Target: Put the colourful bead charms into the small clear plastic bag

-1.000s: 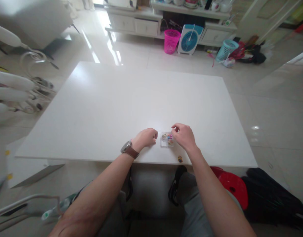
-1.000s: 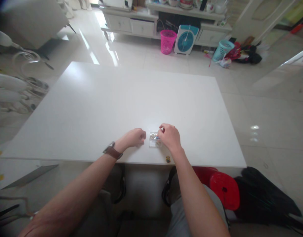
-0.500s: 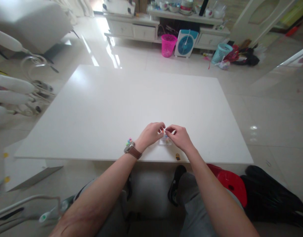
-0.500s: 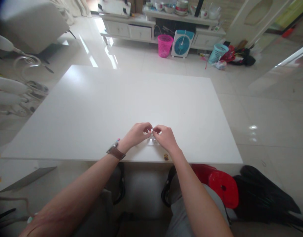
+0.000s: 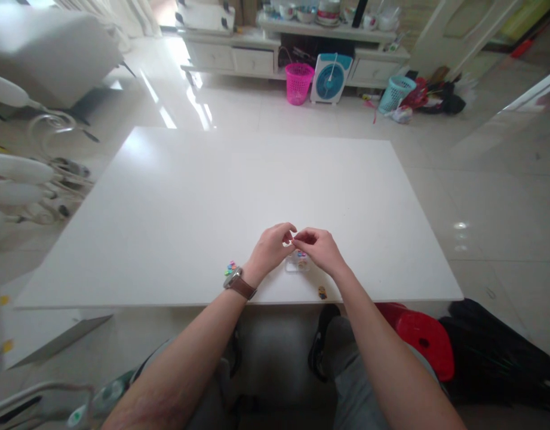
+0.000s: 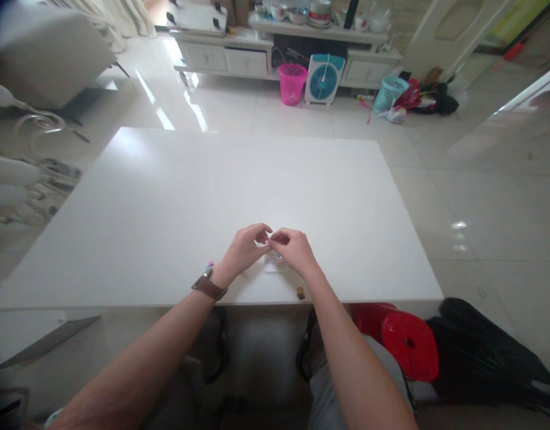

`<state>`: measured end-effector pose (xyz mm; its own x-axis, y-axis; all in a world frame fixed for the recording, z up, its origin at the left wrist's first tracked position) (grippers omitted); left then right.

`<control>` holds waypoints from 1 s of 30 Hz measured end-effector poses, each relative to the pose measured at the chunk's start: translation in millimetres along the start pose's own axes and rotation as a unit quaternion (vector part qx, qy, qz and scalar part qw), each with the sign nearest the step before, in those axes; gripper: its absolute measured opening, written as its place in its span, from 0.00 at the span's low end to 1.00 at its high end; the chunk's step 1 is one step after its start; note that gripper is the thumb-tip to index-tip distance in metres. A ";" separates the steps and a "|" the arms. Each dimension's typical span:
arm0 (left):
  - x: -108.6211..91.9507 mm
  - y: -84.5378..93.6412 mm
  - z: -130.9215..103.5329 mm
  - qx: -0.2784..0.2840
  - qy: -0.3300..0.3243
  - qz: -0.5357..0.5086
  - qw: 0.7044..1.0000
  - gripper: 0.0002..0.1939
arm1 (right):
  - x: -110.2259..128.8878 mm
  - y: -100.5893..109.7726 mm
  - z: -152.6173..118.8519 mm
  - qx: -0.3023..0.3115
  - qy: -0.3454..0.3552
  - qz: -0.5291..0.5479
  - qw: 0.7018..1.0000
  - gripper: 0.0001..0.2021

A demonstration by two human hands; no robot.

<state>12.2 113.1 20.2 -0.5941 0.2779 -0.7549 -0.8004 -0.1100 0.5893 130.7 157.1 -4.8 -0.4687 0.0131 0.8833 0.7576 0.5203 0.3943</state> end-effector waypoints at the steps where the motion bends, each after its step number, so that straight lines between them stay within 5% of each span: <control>1: -1.3 0.0 -0.4 0.001 -0.002 0.001 1.000 0.11 | -0.2 -0.9 -0.3 0.000 0.002 0.002 1.000 0.06; 10: -6.3 -7.3 -5.8 0.051 -0.024 0.019 0.998 0.22 | 2.2 24.4 -5.1 -0.096 0.010 -0.107 0.990 0.04; 16: 4.1 -27.7 -15.4 0.153 -0.033 0.065 0.986 0.37 | -3.4 15.6 -4.1 -0.038 0.025 -0.247 0.968 0.04; 30: 4.4 -37.0 -20.4 0.194 -0.016 0.080 0.978 0.28 | 0.9 -12.2 -8.7 0.021 0.067 -0.401 0.914 0.06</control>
<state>37.6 98.9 -10.9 -0.7019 0.3163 -0.6382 -0.6030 0.2132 0.7687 125.0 143.3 -6.7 -0.8036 -0.4888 0.3394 0.1761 0.3493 0.9203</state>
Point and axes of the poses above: each hand's wrist, its own z-axis towards the middle knuckle, its own y-axis out of the back of the hand, x = y × z, the point moved 9 cm from there along z, towards the middle knuckle, and after that the axes turned 8 degrees about -y, right-handed, at the moved point
